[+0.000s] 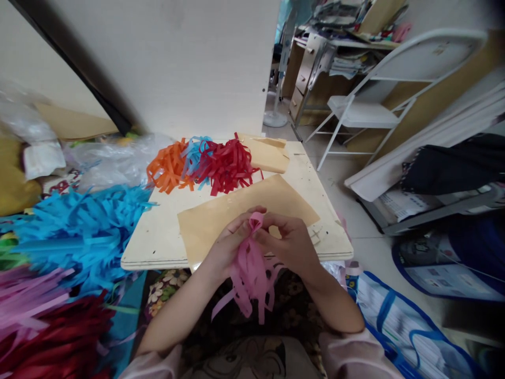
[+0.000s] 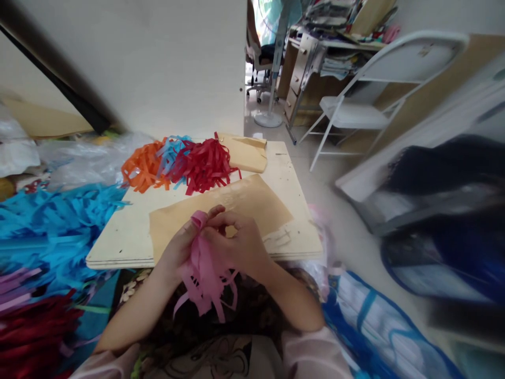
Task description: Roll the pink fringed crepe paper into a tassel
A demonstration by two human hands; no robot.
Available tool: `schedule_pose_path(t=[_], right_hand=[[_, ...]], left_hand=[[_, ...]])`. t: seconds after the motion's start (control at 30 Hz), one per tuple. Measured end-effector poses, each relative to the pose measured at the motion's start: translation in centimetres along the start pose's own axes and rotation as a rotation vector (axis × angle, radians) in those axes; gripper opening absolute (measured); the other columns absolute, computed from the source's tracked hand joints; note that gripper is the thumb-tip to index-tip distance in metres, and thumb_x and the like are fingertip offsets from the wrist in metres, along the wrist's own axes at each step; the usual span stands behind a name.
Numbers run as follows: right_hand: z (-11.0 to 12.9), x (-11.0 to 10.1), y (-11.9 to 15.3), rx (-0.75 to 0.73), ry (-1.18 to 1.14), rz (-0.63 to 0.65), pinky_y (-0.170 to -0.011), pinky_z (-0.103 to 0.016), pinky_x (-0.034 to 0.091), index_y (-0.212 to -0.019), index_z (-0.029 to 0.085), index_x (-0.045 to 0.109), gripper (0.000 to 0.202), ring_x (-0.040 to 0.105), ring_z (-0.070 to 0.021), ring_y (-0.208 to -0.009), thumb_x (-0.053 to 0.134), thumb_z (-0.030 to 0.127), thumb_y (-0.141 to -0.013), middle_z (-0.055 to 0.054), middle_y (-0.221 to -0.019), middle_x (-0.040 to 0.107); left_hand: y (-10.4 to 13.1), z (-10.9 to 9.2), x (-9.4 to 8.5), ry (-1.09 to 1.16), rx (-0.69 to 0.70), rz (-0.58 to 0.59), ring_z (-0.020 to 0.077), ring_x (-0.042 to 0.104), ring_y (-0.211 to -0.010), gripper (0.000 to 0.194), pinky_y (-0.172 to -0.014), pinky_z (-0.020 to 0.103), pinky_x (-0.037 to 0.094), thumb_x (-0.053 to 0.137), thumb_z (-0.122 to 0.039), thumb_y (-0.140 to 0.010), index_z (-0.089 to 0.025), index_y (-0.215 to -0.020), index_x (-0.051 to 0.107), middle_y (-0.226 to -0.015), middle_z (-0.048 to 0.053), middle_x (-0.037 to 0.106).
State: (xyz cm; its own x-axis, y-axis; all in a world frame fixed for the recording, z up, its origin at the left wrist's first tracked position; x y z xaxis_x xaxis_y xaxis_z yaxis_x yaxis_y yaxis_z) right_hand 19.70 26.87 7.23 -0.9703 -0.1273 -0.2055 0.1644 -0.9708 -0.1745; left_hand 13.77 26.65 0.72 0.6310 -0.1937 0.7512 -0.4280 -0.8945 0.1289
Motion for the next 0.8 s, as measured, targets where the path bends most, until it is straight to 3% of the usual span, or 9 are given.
schedule_pose_path(t=[0.1, 0.2, 0.33, 0.43, 0.6, 0.7, 0.8], right_hand=[[-0.2, 0.1, -0.2, 0.025, -0.01, 0.01, -0.058, -0.023, 0.039, -0.058, 0.014, 0.055, 0.005, 0.048, -0.0099, -0.057, 0.053, 0.015, -0.063, 0.001, -0.057, 0.053], [0.2, 0.1, -0.1, -0.021, -0.011, 0.005, -0.061, -0.022, 0.039, -0.06, 0.014, 0.055, 0.005, 0.049, -0.0095, -0.06, 0.052, 0.012, -0.063, 0.002, -0.061, 0.054], [0.3, 0.3, 0.3, -0.053, -0.035, 0.025, -0.061, -0.021, 0.039, -0.062, 0.016, 0.054, 0.004, 0.049, -0.0089, -0.063, 0.052, 0.014, -0.066, 0.002, -0.066, 0.055], [0.2, 0.8, 0.5, -0.046, -0.039, 0.08, -0.065, -0.022, 0.039, -0.065, 0.016, 0.054, 0.005, 0.051, -0.0098, -0.068, 0.05, 0.015, -0.068, 0.001, -0.069, 0.056], [0.0, 1.6, 0.7, -0.031, -0.047, 0.149, -0.065, -0.022, 0.038, -0.063, 0.016, 0.049, 0.008, 0.049, -0.0093, -0.066, 0.046, 0.016, -0.069, 0.001, -0.065, 0.052], [-0.5, 2.4, 0.8, 0.002, 0.052, 0.312, -0.058, -0.021, 0.037, -0.063, 0.015, 0.046, 0.009, 0.044, -0.0079, -0.059, 0.043, 0.019, -0.071, 0.003, -0.062, 0.047], [-0.7, 3.2, 1.5, -0.019, 0.254, 0.532, -0.054, -0.02, 0.034, -0.064, 0.016, 0.044, 0.011, 0.042, -0.0075, -0.057, 0.04, 0.02, -0.073, 0.003, -0.061, 0.046]], left_hand=[[-0.1, 0.2, -0.2, -0.014, 0.015, -0.027, 0.0119, 0.054, -0.077, 0.032, -0.062, 0.019, 0.044, 0.063, -0.038, -0.061, -0.018, -0.085, 0.059, -0.096, 0.002, 0.054], [0.0, -0.5, -0.4, -0.124, 0.093, -0.041, 0.0179, 0.046, -0.099, 0.028, -0.072, 0.021, 0.043, 0.06, -0.04, -0.063, -0.017, -0.078, 0.061, -0.117, 0.002, 0.042], [0.4, -2.0, -0.6, -0.319, 0.289, -0.066, 0.0178, 0.034, -0.113, 0.032, -0.091, 0.026, 0.032, 0.055, -0.041, -0.068, -0.027, -0.097, 0.055, -0.124, 0.0, 0.035], [0.8, -2.9, -0.1, -0.454, 0.427, -0.046, 0.0167, 0.031, -0.115, 0.034, -0.097, 0.031, 0.026, 0.049, -0.04, -0.073, -0.034, -0.106, 0.047, -0.125, -0.001, 0.032], [1.9, -4.4, 0.5, -0.6, 0.618, -0.065, 0.0183, 0.027, -0.116, 0.013, -0.097, 0.035, 0.024, 0.047, -0.032, -0.075, -0.028, -0.086, 0.055, -0.125, -0.002, 0.029], [2.2, -4.9, 0.4, -0.619, 0.539, -0.011, 0.0204, 0.023, -0.118, 0.005, -0.095, 0.034, 0.026, 0.054, -0.027, -0.07, -0.022, -0.072, 0.055, -0.123, 0.0, 0.029], [2.2, -4.6, 0.8, -0.701, 0.311, 0.18, 0.0226, 0.026, -0.115, 0.011, -0.091, 0.031, 0.029, 0.058, -0.028, -0.064, -0.018, -0.065, 0.054, -0.12, 0.003, 0.033]])
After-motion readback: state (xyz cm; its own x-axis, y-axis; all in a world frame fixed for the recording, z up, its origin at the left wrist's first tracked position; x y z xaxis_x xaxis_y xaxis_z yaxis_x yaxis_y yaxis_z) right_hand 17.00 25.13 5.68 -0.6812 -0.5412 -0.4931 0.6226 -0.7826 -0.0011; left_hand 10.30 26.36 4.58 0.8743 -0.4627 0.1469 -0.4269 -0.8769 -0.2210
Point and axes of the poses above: each hand's wrist, its own y-axis away from the middle knuckle, its own x-axis out of the palm, z = x × y, the point moved 9 cm from there along -y, towards the middle knuckle
